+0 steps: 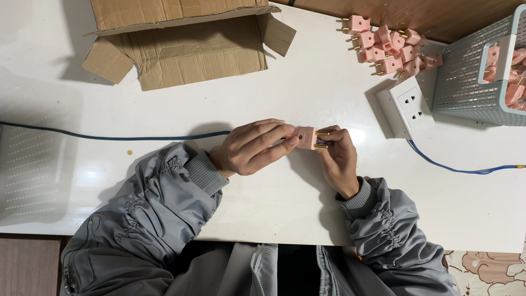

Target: The person wires a power plug by inserting a cable into the plug's housing and tightening a screw with a screwdriver.

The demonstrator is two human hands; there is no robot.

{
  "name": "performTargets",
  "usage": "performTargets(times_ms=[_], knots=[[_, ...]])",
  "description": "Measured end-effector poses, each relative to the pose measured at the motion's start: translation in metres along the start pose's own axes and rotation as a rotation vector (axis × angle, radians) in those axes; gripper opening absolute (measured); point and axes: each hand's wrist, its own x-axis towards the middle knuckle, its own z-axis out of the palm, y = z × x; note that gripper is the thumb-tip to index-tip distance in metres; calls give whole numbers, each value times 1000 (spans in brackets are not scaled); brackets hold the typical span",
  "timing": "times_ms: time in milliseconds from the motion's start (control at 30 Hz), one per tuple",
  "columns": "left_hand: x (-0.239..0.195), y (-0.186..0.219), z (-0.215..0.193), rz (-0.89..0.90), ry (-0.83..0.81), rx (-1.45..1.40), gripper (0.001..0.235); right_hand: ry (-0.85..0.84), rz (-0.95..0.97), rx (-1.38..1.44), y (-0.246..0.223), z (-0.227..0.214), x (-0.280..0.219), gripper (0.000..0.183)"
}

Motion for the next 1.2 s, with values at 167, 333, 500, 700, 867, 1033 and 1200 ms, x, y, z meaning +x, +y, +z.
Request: performTargets(times_ms=[167,333,500,700,867,1033,1200], knots=[[0,-1,-1,3,-7,-2,5,-49,-19,-81,-14,2,11,26],[1,-1,-1,6,-2,1,5,-39,59,13,-6,5,4,25],[-1,0,-1,-4,-7,-11,5,-24,-30,-60,-21,3,15,14],[0,-1,-2,-8,-20,-10,5,-58,60,31,-3,0,1,17],[-3,-1,0,-4,-20,-10,6,-1,24,53,0,-1,3,16],[-1,0,-1,2,-25,-6,6,6,-9,-37,-14,3,12,13],[-4,0,-2,-23,-35,-28,6,-41,47,-7,5,-2,-3,15]])
